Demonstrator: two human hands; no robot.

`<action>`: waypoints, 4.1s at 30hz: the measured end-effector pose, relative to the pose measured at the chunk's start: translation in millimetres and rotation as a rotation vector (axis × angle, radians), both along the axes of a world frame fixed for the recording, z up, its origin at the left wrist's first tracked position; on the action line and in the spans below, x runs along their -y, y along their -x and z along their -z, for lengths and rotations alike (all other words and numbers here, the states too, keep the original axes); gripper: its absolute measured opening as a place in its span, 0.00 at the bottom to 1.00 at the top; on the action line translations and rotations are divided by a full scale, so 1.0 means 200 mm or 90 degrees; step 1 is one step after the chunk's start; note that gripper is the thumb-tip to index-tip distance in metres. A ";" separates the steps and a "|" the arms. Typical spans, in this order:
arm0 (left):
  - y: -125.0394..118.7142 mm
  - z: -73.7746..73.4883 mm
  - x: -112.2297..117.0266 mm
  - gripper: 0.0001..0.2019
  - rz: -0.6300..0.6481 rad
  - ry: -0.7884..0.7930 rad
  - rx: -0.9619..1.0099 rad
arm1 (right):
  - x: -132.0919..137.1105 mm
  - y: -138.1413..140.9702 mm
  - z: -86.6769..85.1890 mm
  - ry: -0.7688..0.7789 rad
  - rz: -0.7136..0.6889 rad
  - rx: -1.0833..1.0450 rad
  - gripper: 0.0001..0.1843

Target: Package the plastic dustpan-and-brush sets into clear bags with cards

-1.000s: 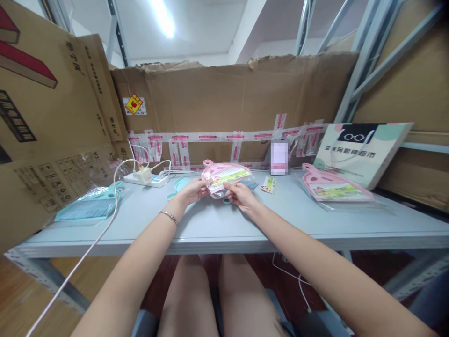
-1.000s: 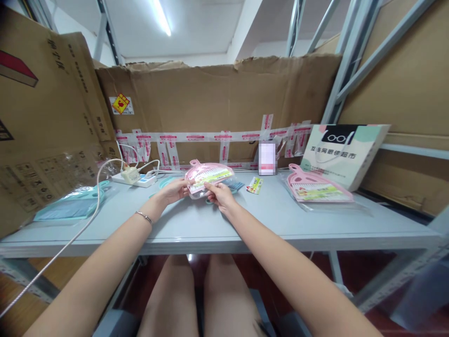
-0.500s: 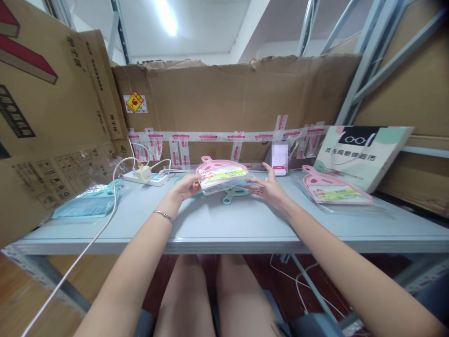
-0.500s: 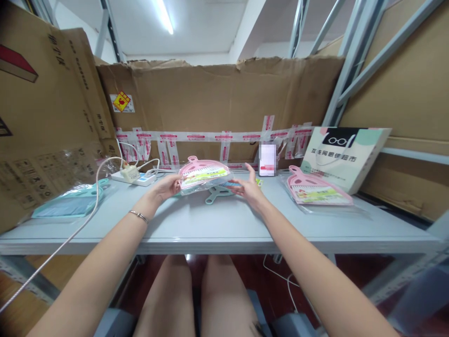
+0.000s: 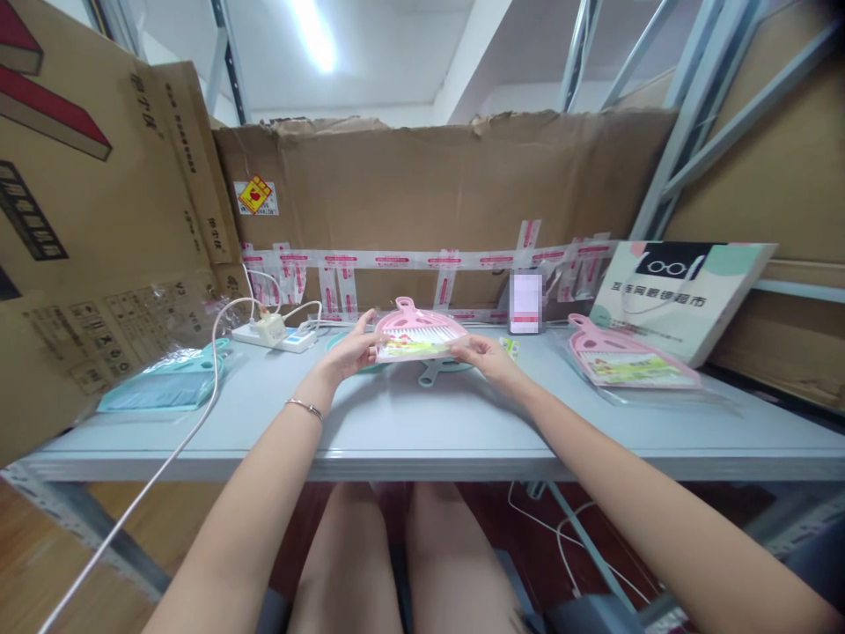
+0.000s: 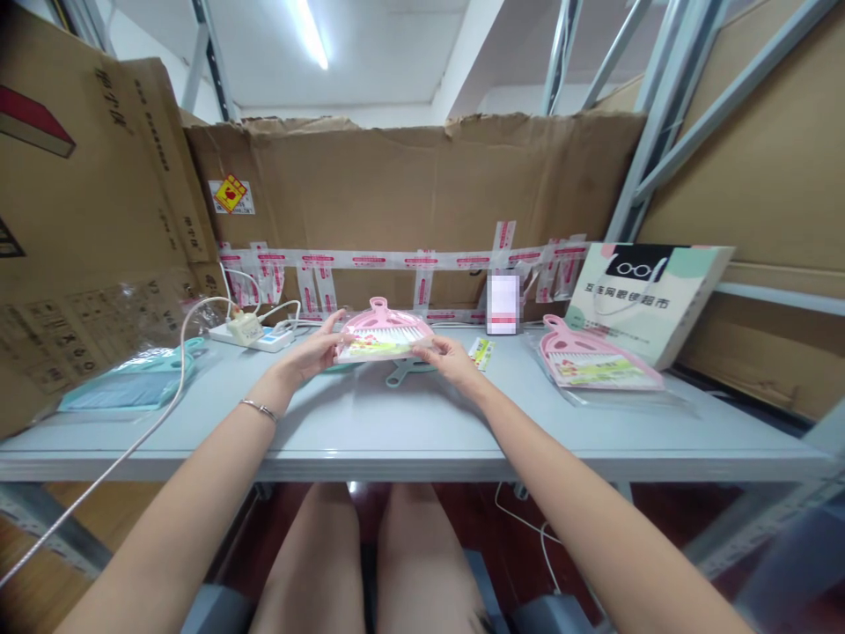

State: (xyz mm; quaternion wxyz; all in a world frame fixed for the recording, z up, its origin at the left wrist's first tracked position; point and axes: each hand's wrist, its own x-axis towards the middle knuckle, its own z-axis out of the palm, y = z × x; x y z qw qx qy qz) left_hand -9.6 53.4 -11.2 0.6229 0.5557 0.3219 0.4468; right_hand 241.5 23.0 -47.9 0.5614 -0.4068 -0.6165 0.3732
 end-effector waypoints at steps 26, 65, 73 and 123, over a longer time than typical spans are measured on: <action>-0.03 0.05 -0.04 0.13 -0.151 -0.362 -0.182 | -0.06 0.08 -0.02 0.013 -0.047 -0.210 0.17; -0.03 0.05 -0.05 0.11 -0.220 -0.360 -0.194 | 0.02 0.11 -0.03 -0.022 0.004 -0.054 0.21; -0.05 0.05 0.00 0.14 -0.142 -0.341 -0.166 | -0.06 0.09 0.04 -0.041 0.095 -0.135 0.17; 0.02 0.09 -0.13 0.15 -0.217 -0.209 -0.137 | 0.17 -0.97 -0.09 0.011 0.790 -0.341 0.15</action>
